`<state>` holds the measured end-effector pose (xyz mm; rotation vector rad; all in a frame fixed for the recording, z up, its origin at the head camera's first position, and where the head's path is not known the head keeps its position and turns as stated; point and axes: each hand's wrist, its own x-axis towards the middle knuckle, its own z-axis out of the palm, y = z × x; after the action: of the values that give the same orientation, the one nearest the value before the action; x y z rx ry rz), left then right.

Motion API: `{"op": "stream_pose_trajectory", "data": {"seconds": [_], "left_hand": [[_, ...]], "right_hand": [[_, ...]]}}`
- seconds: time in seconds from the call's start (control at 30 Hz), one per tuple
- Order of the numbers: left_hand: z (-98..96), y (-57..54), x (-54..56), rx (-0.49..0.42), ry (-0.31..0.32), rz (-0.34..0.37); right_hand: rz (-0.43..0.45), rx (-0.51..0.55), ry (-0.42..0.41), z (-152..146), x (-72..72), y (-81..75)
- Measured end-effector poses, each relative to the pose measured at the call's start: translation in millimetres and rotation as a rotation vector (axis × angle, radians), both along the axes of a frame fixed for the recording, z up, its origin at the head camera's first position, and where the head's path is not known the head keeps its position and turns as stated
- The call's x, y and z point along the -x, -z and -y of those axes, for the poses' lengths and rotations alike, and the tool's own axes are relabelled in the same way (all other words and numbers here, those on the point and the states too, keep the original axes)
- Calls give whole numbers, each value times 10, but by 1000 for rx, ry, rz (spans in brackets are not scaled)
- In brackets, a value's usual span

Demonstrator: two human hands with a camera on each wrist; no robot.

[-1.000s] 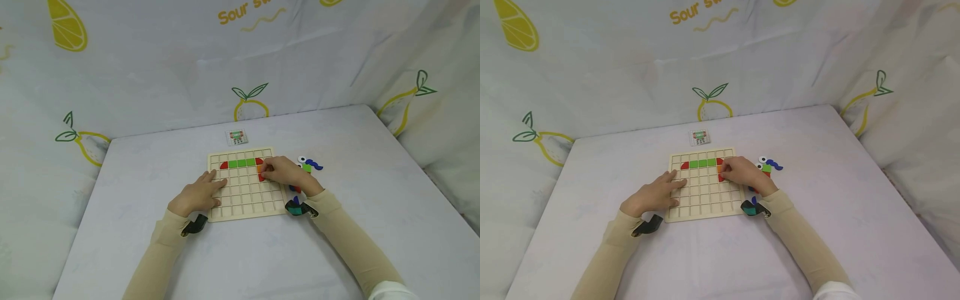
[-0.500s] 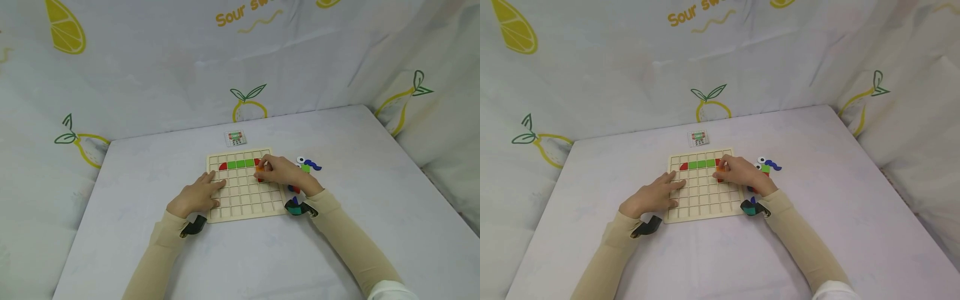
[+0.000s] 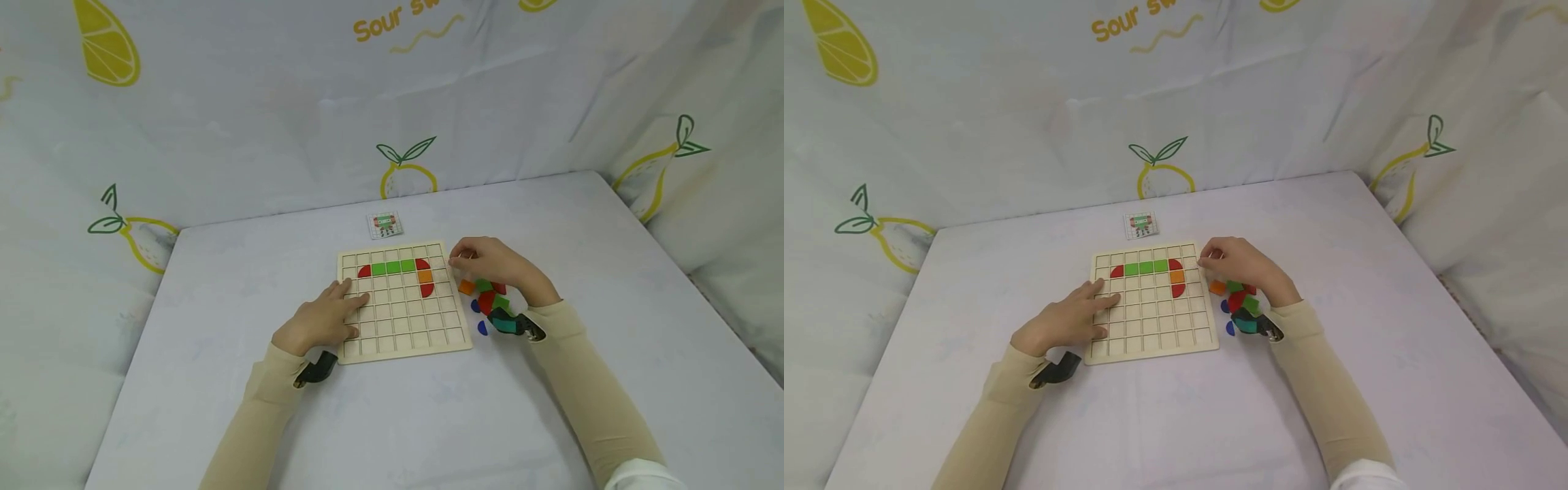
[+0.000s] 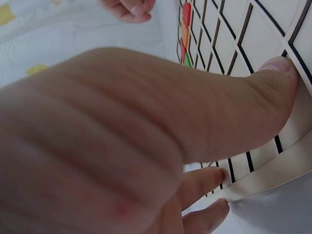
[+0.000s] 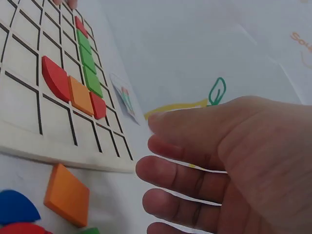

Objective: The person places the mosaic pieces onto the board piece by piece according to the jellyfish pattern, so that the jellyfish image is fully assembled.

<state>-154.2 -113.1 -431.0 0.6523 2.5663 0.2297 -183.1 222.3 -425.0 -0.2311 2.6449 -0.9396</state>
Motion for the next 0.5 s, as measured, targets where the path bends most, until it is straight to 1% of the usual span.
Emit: {"op": "stream_pose_trajectory", "data": {"seconds": [0.13,0.27,0.5], "left_hand": [[2,2,2,4,-2,-2],[4,1,0,2,1,-4],[0,2,0,5,5,-6]], "right_hand": [[-6,-42,-11,-103,14,-8],[19,-64,-34,-170,7,-20],[35,-124,-8,-264,-17,-31]]}}
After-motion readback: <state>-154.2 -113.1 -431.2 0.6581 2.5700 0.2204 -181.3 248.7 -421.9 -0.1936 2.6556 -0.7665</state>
